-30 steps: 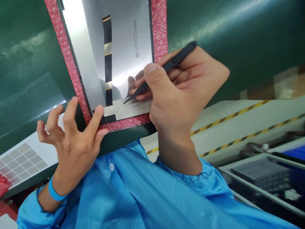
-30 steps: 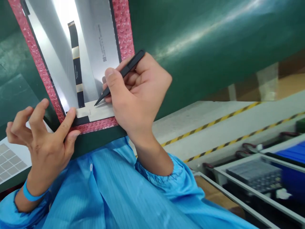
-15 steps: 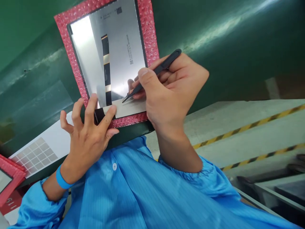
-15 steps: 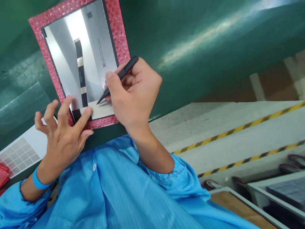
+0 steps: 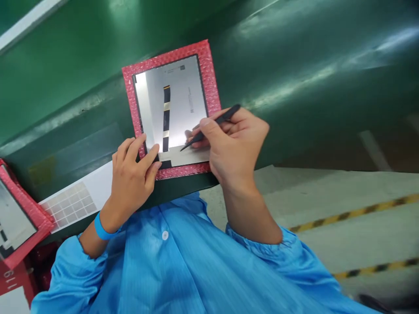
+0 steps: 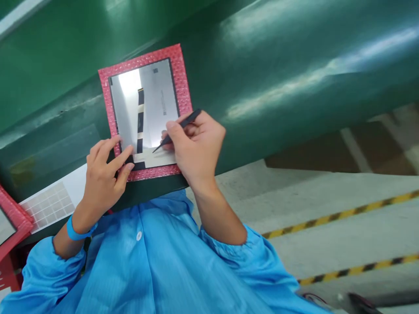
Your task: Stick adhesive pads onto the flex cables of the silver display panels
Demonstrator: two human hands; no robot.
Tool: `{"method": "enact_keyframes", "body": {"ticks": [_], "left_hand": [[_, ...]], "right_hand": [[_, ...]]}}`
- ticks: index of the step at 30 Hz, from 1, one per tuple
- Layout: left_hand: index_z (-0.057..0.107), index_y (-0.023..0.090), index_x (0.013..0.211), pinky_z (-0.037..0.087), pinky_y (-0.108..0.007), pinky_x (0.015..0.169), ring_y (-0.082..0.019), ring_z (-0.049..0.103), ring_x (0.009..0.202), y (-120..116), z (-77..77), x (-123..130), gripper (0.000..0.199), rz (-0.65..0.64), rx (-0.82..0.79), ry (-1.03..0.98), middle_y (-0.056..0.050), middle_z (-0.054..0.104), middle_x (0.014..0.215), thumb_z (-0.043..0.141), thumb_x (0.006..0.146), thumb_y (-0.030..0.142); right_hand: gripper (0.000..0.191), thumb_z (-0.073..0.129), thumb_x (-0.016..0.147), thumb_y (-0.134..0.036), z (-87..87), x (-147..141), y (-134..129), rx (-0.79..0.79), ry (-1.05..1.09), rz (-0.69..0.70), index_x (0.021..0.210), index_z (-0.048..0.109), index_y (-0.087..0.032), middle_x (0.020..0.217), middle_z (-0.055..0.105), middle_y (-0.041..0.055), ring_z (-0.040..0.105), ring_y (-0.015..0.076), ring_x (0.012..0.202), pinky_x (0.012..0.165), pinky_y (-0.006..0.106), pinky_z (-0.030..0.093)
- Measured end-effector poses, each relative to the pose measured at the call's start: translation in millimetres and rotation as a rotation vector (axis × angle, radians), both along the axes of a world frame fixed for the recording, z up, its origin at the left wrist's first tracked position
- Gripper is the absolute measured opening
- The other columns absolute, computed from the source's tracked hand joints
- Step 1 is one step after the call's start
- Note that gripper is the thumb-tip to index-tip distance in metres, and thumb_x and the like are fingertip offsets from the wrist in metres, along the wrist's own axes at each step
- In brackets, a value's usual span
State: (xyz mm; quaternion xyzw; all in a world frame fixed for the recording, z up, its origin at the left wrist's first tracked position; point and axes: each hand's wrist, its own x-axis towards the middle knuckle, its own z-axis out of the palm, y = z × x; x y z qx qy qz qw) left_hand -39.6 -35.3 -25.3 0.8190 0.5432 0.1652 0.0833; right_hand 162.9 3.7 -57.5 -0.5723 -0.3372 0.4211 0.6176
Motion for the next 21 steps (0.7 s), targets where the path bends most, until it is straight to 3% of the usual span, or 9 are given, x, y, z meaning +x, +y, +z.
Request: {"method": "enact_keyframes", "body": {"ticks": [6, 15, 21], "left_hand": [[0.074, 0.026, 0.135, 0.042, -0.052, 0.113, -0.036, 0.054, 0.142, -2.4, -15.7, 2.3, 0.033, 0.012, 0.031, -0.036, -0.014, 0.065, 0.152, 0.065, 0.103, 0.033], [0.074, 0.028, 0.135, 0.039, -0.053, 0.112, -0.037, 0.054, 0.143, 0.1, -18.0, 3.3, 0.033, 0.001, 0.026, -0.066, -0.012, 0.064, 0.154, 0.063, 0.104, 0.037], [0.073, 0.03, 0.135, 0.039, -0.053, 0.112, -0.037, 0.053, 0.144, -0.4, -17.7, 4.1, 0.034, -0.001, 0.001, -0.072, -0.011, 0.063, 0.155, 0.062, 0.105, 0.037]], "right_hand": [[0.015, 0.083, 0.091, -0.023, 10.0, -2.5, -2.7, -0.023, -0.123, 0.107, 0.085, 0.069, -0.023, 0.071, 0.075, -0.0031, 0.074, 0.0143, 0.06, 0.05, 0.021, 0.063], [0.017, 0.083, 0.094, -0.029, 2.4, -2.0, -8.8, -0.04, -0.189, 0.055, 0.089, 0.068, -0.026, 0.076, 0.075, -0.0049, 0.076, 0.0144, 0.063, 0.049, 0.021, 0.061], [0.018, 0.082, 0.096, -0.032, 8.1, -3.7, -9.2, -0.077, -0.196, 0.069, 0.089, 0.067, -0.025, 0.077, 0.075, -0.0039, 0.076, 0.0144, 0.064, 0.051, 0.022, 0.064]]}}
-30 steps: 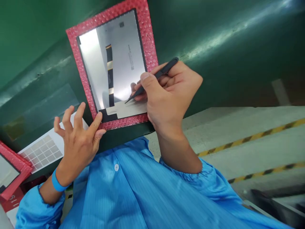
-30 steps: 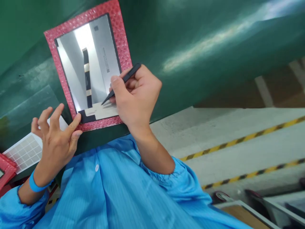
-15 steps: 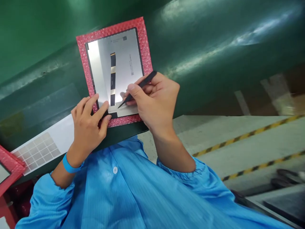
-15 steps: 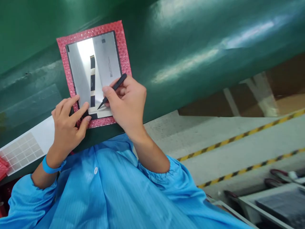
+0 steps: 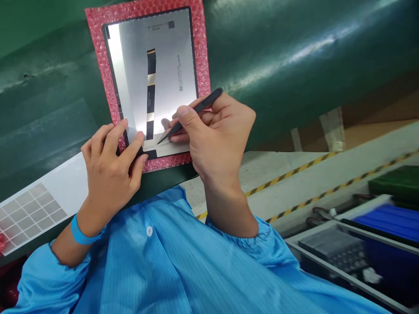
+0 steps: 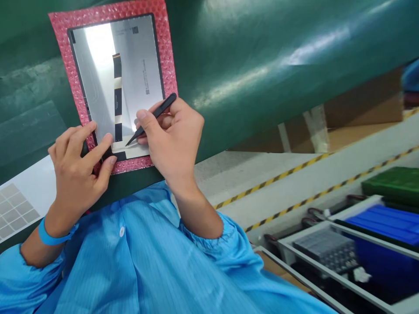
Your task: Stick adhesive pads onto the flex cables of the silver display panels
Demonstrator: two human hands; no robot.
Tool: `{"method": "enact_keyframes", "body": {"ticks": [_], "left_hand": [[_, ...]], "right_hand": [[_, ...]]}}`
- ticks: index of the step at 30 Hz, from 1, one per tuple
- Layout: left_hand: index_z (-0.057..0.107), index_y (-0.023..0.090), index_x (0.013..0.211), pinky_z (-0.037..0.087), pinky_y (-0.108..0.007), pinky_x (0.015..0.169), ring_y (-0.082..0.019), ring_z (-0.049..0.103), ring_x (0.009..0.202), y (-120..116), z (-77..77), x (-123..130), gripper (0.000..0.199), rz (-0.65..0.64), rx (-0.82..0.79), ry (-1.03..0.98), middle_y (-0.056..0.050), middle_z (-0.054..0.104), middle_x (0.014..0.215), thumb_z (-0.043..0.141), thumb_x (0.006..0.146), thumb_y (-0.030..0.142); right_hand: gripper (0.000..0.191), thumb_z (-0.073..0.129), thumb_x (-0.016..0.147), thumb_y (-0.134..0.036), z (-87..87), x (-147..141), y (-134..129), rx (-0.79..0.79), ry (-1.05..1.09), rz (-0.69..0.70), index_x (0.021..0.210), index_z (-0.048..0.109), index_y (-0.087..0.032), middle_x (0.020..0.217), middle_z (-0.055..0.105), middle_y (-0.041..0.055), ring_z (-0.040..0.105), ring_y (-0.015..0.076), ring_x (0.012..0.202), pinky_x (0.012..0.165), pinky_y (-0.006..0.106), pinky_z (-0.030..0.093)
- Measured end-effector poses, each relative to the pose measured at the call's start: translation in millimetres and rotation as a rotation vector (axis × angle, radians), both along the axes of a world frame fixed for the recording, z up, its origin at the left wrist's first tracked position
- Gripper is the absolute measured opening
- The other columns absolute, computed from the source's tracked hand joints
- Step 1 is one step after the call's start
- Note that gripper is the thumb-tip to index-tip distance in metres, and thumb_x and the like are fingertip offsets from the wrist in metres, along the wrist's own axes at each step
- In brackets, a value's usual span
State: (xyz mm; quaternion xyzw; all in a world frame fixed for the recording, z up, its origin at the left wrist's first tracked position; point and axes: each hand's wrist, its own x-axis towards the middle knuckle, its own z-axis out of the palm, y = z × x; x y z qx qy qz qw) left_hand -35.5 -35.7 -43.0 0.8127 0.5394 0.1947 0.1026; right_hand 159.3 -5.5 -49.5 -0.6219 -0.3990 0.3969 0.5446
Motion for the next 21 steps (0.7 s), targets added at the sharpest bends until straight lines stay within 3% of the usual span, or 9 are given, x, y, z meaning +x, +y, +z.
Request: {"method": "enact_keyframes", "body": {"ticks": [6, 13, 21], "left_hand": [[0.073, 0.032, 0.137, 0.037, -0.054, 0.114, -0.038, 0.052, 0.145, -0.6, 0.6, 1.3, 0.035, 0.011, -0.037, -0.015, -0.009, 0.061, 0.158, 0.06, 0.105, 0.038], [0.073, 0.03, 0.137, 0.038, -0.054, 0.114, -0.038, 0.053, 0.146, -0.3, 2.8, 0.6, 0.036, -0.002, -0.026, 0.006, -0.011, 0.062, 0.157, 0.062, 0.105, 0.039], [0.074, 0.03, 0.137, 0.039, -0.057, 0.115, -0.039, 0.054, 0.144, 2.4, 3.5, -0.4, 0.035, -0.014, 0.004, -0.015, -0.01, 0.062, 0.156, 0.065, 0.103, 0.036]], "right_hand": [[0.017, 0.081, 0.097, -0.031, -0.9, 1.1, -0.5, -0.005, 0.002, -0.011, 0.088, 0.068, -0.026, 0.08, 0.076, -0.0033, 0.077, 0.0147, 0.068, 0.051, 0.021, 0.064], [0.025, 0.081, 0.097, -0.045, 5.5, -10.1, -3.1, -0.024, 0.012, 0.027, 0.091, 0.064, -0.027, 0.081, 0.076, -0.0027, 0.077, 0.017, 0.069, 0.056, 0.027, 0.065], [0.021, 0.08, 0.094, -0.019, 22.4, -8.9, -2.4, -0.006, -0.047, -0.154, 0.081, 0.065, -0.025, 0.069, 0.069, -0.0053, 0.074, 0.0164, 0.063, 0.05, 0.025, 0.063]]}}
